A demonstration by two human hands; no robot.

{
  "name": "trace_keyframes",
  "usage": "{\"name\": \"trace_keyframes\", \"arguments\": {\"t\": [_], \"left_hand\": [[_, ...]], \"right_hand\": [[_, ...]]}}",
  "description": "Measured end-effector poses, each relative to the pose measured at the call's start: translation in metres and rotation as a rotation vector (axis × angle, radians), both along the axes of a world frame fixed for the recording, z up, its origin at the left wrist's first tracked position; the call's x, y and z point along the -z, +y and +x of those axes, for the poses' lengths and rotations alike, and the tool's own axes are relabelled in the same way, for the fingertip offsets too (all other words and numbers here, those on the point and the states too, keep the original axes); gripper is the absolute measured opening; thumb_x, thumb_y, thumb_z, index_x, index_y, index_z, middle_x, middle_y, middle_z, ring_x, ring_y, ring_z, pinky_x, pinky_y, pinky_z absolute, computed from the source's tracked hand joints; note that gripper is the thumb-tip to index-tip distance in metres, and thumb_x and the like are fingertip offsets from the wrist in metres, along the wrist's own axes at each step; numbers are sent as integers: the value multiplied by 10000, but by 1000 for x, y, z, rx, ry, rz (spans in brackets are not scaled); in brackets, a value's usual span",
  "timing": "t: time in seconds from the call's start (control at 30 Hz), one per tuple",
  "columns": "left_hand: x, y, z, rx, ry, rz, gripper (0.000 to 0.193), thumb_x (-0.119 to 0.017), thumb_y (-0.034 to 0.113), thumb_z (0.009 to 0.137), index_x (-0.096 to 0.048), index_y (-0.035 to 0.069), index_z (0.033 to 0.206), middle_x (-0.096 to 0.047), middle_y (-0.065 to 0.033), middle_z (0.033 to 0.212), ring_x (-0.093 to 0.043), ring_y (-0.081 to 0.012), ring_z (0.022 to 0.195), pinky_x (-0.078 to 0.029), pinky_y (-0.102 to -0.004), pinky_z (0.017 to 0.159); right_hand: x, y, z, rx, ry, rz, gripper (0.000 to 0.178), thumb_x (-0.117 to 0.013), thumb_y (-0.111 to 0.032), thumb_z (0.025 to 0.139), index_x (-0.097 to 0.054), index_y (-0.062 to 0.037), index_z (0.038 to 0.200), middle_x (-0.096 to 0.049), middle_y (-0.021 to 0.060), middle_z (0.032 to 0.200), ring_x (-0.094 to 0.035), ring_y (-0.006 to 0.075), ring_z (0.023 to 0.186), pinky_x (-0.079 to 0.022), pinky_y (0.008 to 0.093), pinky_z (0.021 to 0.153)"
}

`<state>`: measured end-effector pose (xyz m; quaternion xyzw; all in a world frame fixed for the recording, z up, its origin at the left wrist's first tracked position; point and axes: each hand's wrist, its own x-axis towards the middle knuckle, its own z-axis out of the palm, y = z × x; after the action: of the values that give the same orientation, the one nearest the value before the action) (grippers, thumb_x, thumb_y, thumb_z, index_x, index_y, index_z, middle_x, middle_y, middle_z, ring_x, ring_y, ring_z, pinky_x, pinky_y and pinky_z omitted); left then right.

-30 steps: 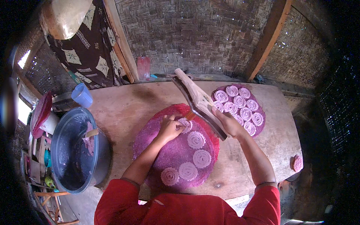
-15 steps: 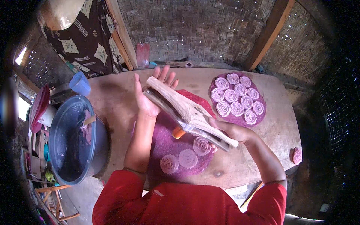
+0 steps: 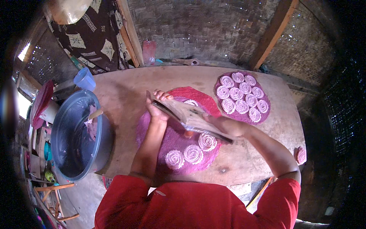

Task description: The person scoops purple dough from a bowl and loads it into a wooden extruder. They press the dough through the tool to form spiral rolls on a purple mat, repeating the process to create multiple rows of decorative rolls.

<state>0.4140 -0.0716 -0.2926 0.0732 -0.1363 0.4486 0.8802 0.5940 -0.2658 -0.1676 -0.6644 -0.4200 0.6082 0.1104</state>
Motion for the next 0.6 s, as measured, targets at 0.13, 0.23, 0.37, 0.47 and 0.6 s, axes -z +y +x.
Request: {"name": "trace_keyframes", "arguments": {"t": [0.13, 0.23, 0.37, 0.47, 0.6], "left_hand": [[-19, -3, -3, -65, 30, -42, 379, -447, 494, 955, -474, 167, 766, -445, 49, 655, -446, -126, 625, -382, -337, 718], [-25, -8, -2, -79, 30, -64, 387, -436, 501, 954, -463, 168, 759, -435, 47, 646, -437, -125, 608, -381, -338, 702], [-34, -6, -4, 2, 130, -238, 471, -368, 570, 953, -444, 171, 715, -398, 39, 598, -393, -139, 563, -377, -351, 667], [-40, -5, -12, 23, -27, -90, 474, -361, 567, 953, -446, 175, 702, -391, 43, 584, -392, -141, 551, -373, -346, 660], [-36, -18, -15, -23, 102, -22, 417, -458, 534, 924, -479, 196, 681, -440, 73, 571, -421, -104, 542, -378, -316, 666]], "right_hand": [[-6, -3, -2, -20, -4, 177, 763, -255, -694, 963, -621, -53, 767, -528, 25, 585, -495, 96, 466, -413, 250, 433], [-13, -7, -3, 65, 4, 26, 741, -266, -683, 966, -592, -59, 733, -511, 34, 540, -504, 116, 424, -410, 270, 392], [-22, -10, -11, -17, -173, 168, 724, -273, -664, 976, -586, -58, 734, -503, 21, 521, -495, 113, 393, -398, 270, 361], [-19, -13, -20, 32, -65, 289, 725, -289, -654, 980, -586, -58, 691, -505, 23, 509, -495, 113, 396, -400, 270, 360], [-18, -25, -19, 77, -55, 73, 769, -313, -685, 960, -595, -26, 682, -516, 42, 538, -491, 135, 424, -413, 305, 418]]}}
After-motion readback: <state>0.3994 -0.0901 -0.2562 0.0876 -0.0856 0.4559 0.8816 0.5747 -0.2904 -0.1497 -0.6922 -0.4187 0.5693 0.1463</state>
